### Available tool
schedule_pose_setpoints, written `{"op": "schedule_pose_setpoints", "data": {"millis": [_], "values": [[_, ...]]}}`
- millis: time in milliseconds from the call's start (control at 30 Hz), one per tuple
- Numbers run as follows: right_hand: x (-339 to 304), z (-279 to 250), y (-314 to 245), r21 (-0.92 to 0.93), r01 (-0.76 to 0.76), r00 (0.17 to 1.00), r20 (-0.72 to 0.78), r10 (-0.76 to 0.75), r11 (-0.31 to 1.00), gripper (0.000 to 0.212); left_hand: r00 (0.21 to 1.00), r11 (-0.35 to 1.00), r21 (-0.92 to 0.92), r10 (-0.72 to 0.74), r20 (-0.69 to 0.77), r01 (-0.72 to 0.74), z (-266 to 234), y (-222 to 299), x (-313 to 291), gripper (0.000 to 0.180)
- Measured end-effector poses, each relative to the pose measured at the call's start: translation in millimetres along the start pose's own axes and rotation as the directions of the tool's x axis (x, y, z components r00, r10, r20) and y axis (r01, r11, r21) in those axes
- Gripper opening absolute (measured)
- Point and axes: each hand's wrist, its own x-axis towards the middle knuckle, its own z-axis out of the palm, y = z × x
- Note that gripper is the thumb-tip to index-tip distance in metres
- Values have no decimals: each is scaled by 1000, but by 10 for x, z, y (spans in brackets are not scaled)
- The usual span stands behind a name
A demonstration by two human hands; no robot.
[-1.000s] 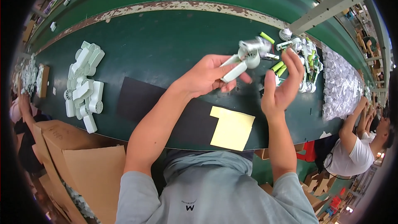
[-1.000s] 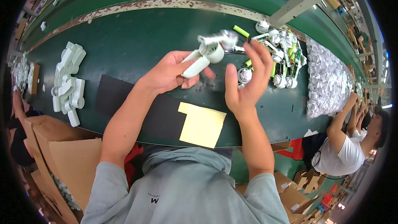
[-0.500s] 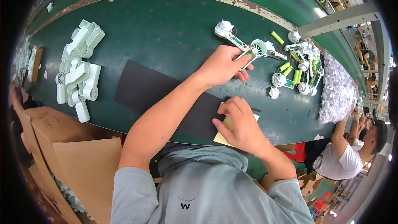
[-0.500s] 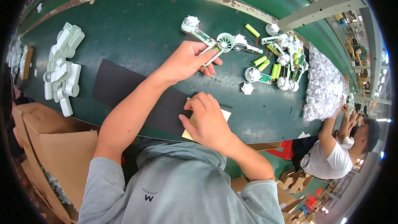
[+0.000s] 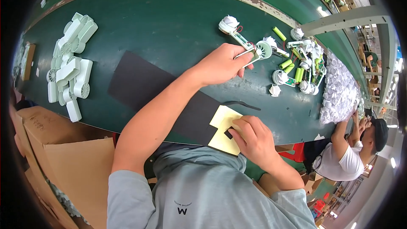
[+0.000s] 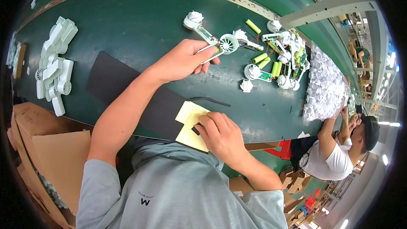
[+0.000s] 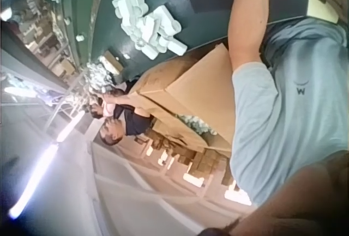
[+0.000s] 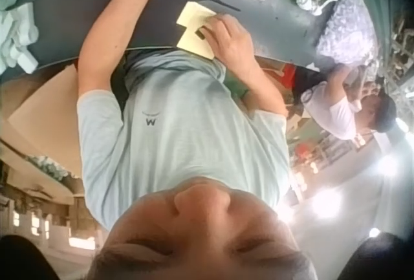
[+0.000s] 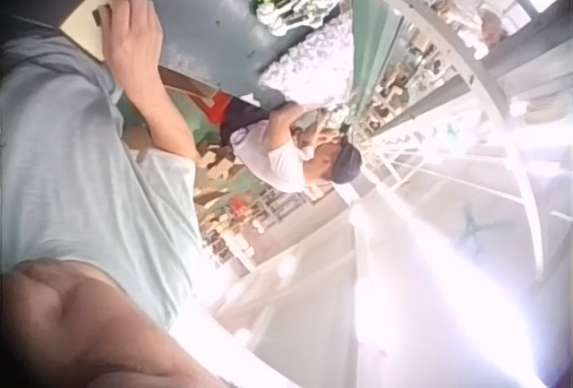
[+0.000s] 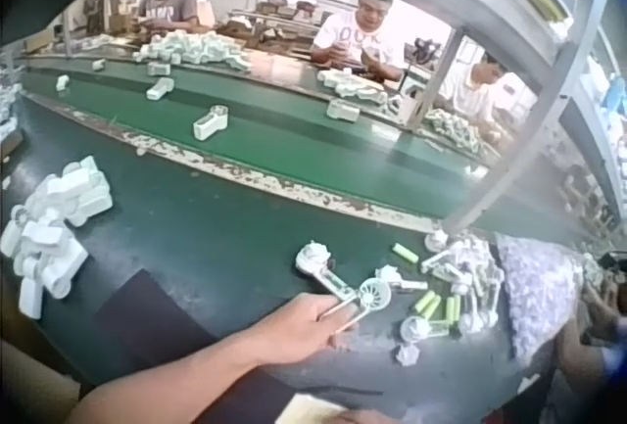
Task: The person assembles small handheld fans by connecting plastic fan components and applying stickers by hand.
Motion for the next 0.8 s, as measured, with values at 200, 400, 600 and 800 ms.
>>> {"op": "schedule_pose_setpoints", "data": {"millis": [200,400,600,800], "values": [[-51,-157,53,52,19,997,77,-23,998,35,993,998,-62,-22,116,29,-25,32,3,28],[-32,-192,120,-38,178,970,177,-168,983,34,991,999,-47,13,134,-7,-66,2,-8,29],[232,-613,331,197,111,994,-8,-112,974,33,989,999,-29,23,149,-19,-33,-20,21,30],[950,-636,580,127,80,973,-227,-49,989,25,978,999,31,6,209,-13,-107,16,-34,29]]}}
